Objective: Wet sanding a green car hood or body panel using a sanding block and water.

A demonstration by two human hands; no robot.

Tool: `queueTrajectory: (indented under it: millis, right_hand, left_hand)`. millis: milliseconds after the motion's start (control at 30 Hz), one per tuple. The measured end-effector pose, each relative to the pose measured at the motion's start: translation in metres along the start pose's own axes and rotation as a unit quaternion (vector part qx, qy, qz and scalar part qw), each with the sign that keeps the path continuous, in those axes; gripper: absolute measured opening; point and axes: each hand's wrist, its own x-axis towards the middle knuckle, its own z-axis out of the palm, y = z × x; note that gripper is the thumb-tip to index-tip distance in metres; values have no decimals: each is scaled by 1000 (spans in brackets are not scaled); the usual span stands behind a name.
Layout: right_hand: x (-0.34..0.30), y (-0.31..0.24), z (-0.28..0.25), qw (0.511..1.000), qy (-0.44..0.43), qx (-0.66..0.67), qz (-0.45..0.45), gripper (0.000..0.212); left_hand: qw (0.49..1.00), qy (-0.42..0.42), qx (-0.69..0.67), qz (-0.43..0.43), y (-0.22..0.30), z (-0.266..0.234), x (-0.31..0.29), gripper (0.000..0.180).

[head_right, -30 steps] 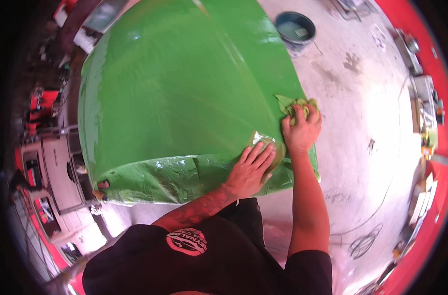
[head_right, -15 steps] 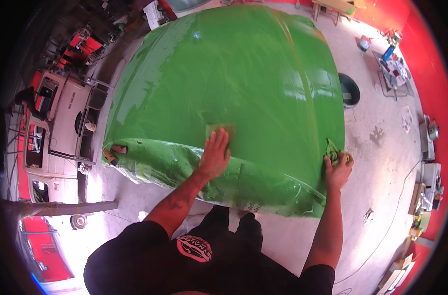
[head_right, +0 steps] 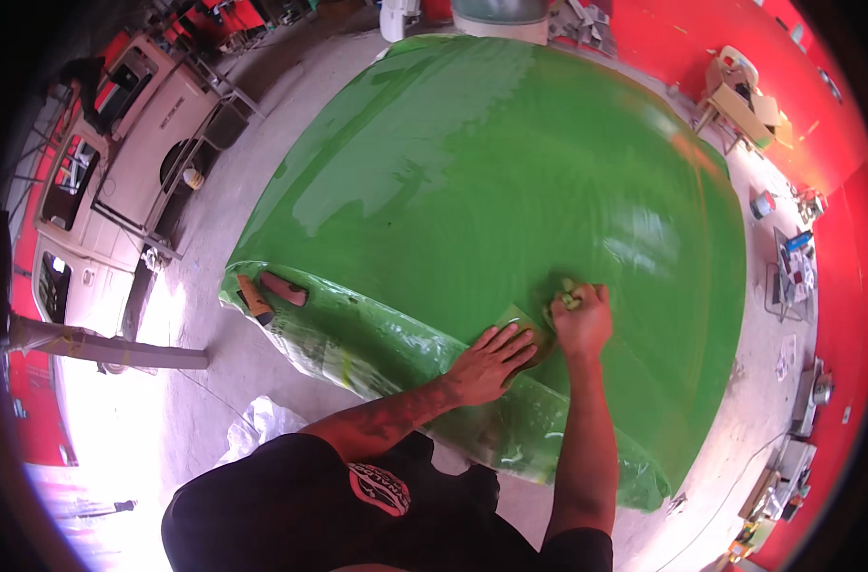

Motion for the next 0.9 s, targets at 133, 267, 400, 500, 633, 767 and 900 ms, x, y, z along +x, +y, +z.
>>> queueTrajectory:
  millis: [133,267,400,500,633,767,900]
  right_hand:
    - [23,-81,70,996,-60,41,-42,18]
    - [32,-100,91,995,-87,40,-31,19]
    - [10,-37,65,992,-110,-67,2,31]
    - [-12,-9,26,994,-63,-66,56,49]
    - [-42,36,-22,964,-74,-248,63,66]
    - [-75,75,-63,963,-34,-265,46,74]
    - [-85,95,-72,963,27,-259,67,78]
  left_hand:
    - [1000,5,26,-15,-45,-19,-29,74]
    - [999,-37,27,-16,-74,-34,-53,75]
    - [998,53,2,-46,-100,-37,-36,79]
    - [993,64,33,-95,-135,-47,18,82]
    - [981,95,72,-153,-187,-55,90,83]
    - [978,116,115,-127,-161,-33,59,81]
    - [993,40,63,-95,-93,-35,-43,79]
